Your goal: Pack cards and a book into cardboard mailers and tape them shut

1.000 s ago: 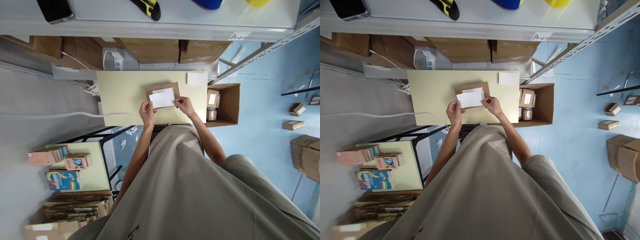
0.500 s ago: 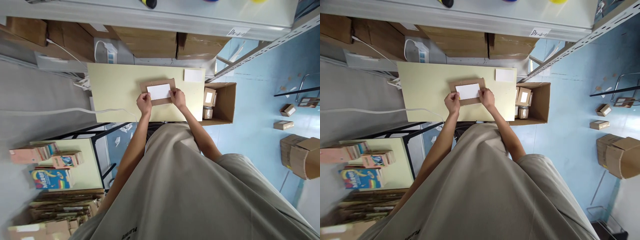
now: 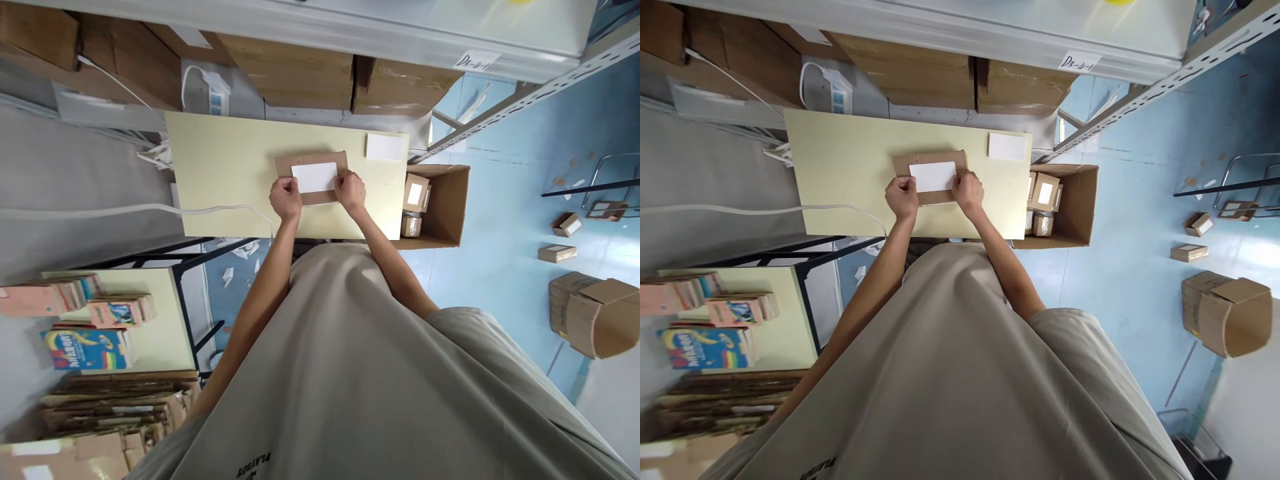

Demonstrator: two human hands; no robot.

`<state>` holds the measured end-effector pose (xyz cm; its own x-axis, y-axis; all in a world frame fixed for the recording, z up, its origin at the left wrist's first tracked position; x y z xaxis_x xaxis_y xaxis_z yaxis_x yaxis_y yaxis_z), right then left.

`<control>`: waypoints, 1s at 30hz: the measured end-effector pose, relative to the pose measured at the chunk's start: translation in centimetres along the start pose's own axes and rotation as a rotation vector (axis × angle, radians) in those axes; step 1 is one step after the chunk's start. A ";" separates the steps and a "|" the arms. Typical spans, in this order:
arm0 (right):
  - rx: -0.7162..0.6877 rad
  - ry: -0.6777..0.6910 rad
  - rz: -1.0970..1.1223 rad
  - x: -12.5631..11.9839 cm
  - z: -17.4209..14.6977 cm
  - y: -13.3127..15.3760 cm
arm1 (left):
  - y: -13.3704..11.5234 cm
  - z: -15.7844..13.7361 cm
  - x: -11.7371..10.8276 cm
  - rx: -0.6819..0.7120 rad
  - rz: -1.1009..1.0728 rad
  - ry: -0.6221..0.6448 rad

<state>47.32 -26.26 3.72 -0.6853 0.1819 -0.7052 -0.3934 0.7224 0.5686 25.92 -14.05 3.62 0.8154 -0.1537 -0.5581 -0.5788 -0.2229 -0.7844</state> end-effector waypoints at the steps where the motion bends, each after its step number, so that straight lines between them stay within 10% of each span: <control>1: -0.002 0.002 0.000 0.1 0.0 0.0 | 0.0 -0.1 0.0 0.001 0.001 -0.004; 16: -0.009 0.006 -0.010 0.1 2.2 0.5 | -0.5 -0.8 0.0 0.064 0.054 0.067; 30: -0.024 0.030 -0.113 4.2 0.7 8.0 | -1.4 1.4 -0.3 0.117 -0.035 0.351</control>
<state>41.72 -19.28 5.03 -0.6533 0.0798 -0.7528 -0.4836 0.7211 0.4962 26.47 -12.34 4.56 0.7747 -0.4732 -0.4195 -0.5306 -0.1256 -0.8382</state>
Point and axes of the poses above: each hand's wrist, its own z-axis towards the middle knuckle, its own x-axis out of the palm, y = z × x, the point moved 8 cm from there along z, towards the middle knuckle, and after that the axes turned 3 degrees about -x, right-handed, at the moved point
